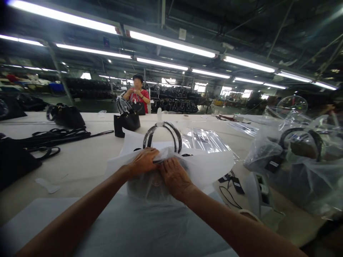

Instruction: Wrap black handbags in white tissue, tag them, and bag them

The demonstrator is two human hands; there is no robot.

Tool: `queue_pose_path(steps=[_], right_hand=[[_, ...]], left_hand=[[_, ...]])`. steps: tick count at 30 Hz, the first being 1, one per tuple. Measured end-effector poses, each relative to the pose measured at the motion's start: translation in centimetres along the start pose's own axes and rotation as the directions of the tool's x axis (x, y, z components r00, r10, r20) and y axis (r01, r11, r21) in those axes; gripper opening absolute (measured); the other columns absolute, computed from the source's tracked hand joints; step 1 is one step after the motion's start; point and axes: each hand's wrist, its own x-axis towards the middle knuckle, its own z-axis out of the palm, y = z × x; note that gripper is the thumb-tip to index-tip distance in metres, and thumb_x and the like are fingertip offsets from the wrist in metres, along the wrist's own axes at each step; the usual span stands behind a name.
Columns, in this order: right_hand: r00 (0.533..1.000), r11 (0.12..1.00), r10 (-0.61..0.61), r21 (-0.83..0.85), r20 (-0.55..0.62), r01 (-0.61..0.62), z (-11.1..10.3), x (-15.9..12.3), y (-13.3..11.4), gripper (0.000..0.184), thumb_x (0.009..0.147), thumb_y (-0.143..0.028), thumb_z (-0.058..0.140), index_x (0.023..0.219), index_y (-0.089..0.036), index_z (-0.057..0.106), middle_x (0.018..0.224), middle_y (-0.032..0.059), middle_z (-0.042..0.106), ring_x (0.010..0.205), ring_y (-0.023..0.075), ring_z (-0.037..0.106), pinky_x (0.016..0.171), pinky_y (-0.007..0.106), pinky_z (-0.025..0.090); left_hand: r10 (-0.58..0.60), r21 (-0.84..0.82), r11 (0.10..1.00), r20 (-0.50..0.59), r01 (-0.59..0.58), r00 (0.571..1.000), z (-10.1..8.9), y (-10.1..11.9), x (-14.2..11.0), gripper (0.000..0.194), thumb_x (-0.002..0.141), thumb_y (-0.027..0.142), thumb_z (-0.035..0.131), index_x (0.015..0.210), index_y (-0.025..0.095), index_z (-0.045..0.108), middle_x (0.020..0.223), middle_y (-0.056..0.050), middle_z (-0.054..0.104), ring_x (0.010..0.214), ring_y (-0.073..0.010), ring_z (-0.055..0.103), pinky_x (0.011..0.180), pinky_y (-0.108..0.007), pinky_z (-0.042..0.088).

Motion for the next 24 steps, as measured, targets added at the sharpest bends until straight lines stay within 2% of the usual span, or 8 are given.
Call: queue_pose_path(steps=[5, 8, 10, 12, 15, 19, 22, 24], right_hand=[[0.995, 0.989, 0.097, 0.112, -0.013, -0.095, 0.0, 0.6, -0.7, 0.033, 0.085, -0.019, 0.047, 0.115, -0.005, 0.054, 0.105, 0.0181, 0.06, 0.098, 0.03, 0.05, 0.097, 0.049, 0.033], [0.984, 0.964, 0.173, 0.216, -0.051, -0.158, 0.1, 1.0, -0.2, 0.032, 0.087, -0.021, 0.047, 0.113, -0.004, 0.054, 0.097, 0.0171, 0.06, 0.091, 0.0277, 0.052, 0.091, 0.045, 0.035], [0.974, 0.947, 0.226, 0.239, -0.02, -0.215, -0.3, 1.4, 0.2, 0.033, 0.088, -0.019, 0.047, 0.118, -0.007, 0.052, 0.094, 0.0146, 0.061, 0.086, 0.0258, 0.053, 0.086, 0.042, 0.037], [0.969, 0.943, 0.238, 0.227, 0.06, -0.246, -0.9, 1.9, 0.6, 0.03, 0.087, -0.017, 0.047, 0.115, -0.014, 0.055, 0.091, 0.011, 0.061, 0.083, 0.0246, 0.053, 0.082, 0.04, 0.037], [0.962, 0.944, 0.242, 0.197, 0.126, -0.264, -1.2, 2.4, 0.8, 0.015, 0.085, -0.016, 0.051, 0.093, -0.018, 0.063, 0.086, 0.0085, 0.059, 0.081, 0.0237, 0.052, 0.078, 0.037, 0.037], [0.972, 0.959, 0.225, 0.191, -0.061, -0.21, 0.1, 1.6, 0.6, 0.017, 0.087, -0.015, 0.049, 0.076, -0.017, 0.062, 0.084, 0.0076, 0.057, 0.077, 0.0201, 0.049, 0.076, 0.035, 0.036], [0.966, 0.977, 0.161, 0.173, -0.2, -0.127, 1.0, 0.7, 0.6, 0.022, 0.089, -0.015, 0.047, 0.071, -0.018, 0.061, 0.083, 0.0062, 0.057, 0.074, 0.0186, 0.047, 0.073, 0.035, 0.037], [0.97, 0.985, 0.105, 0.156, -0.218, -0.072, 1.4, 0.2, 0.5, 0.02, 0.09, -0.016, 0.047, 0.074, -0.018, 0.061, 0.083, 0.0056, 0.057, 0.075, 0.0186, 0.047, 0.075, 0.035, 0.038]], left_hand=[[0.05, 0.016, 0.999, -0.014, -0.05, 0.999, -0.2, 0.4, -0.9, 0.007, 0.081, 0.021, 0.06, 0.078, 0.017, 0.056, 0.075, -0.001, 0.062, 0.073, -0.0173, 0.057, 0.07, -0.029, 0.041], [0.133, 0.039, 0.991, -0.012, -0.132, 0.991, 0.4, 1.2, -2.3, 0.016, 0.087, 0.013, 0.047, 0.074, 0.016, 0.056, 0.07, -0.002, 0.059, 0.072, -0.0168, 0.056, 0.071, -0.03, 0.041], [0.202, 0.078, 0.977, -0.034, -0.199, 0.979, 0.9, 1.6, -3.2, 0.022, 0.09, 0.011, 0.04, 0.078, 0.015, 0.058, 0.071, -0.004, 0.058, 0.073, -0.0175, 0.055, 0.07, -0.032, 0.041], [0.299, 0.176, 0.944, -0.098, -0.279, 0.949, 1.4, 1.9, -3.9, 0.022, 0.091, 0.01, 0.037, 0.086, 0.014, 0.058, 0.07, -0.004, 0.057, 0.072, -0.018, 0.054, 0.069, -0.033, 0.041], [0.42, 0.358, 0.873, -0.205, -0.332, 0.884, 1.7, 2.0, -4.7, 0.02, 0.091, 0.008, 0.038, 0.1, 0.013, 0.055, 0.07, -0.003, 0.055, 0.069, -0.0176, 0.052, 0.07, -0.034, 0.041], [0.452, 0.428, 0.849, -0.282, -0.311, 0.846, 1.6, 1.9, -5.3, 0.022, 0.088, 0.006, 0.044, 0.108, 0.011, 0.051, 0.074, -0.003, 0.055, 0.072, -0.0178, 0.051, 0.075, -0.037, 0.041], [0.442, 0.44, 0.848, -0.281, -0.294, 0.852, 1.6, 2.0, -5.6, 0.021, 0.087, 0.007, 0.046, 0.106, 0.013, 0.051, 0.076, -0.003, 0.056, 0.074, -0.0184, 0.052, 0.076, -0.038, 0.04], [0.432, 0.457, 0.842, -0.253, -0.286, 0.866, 1.7, 2.1, -5.8, 0.019, 0.088, 0.009, 0.046, 0.104, 0.015, 0.052, 0.076, -0.003, 0.056, 0.076, -0.0189, 0.053, 0.075, -0.036, 0.039]])
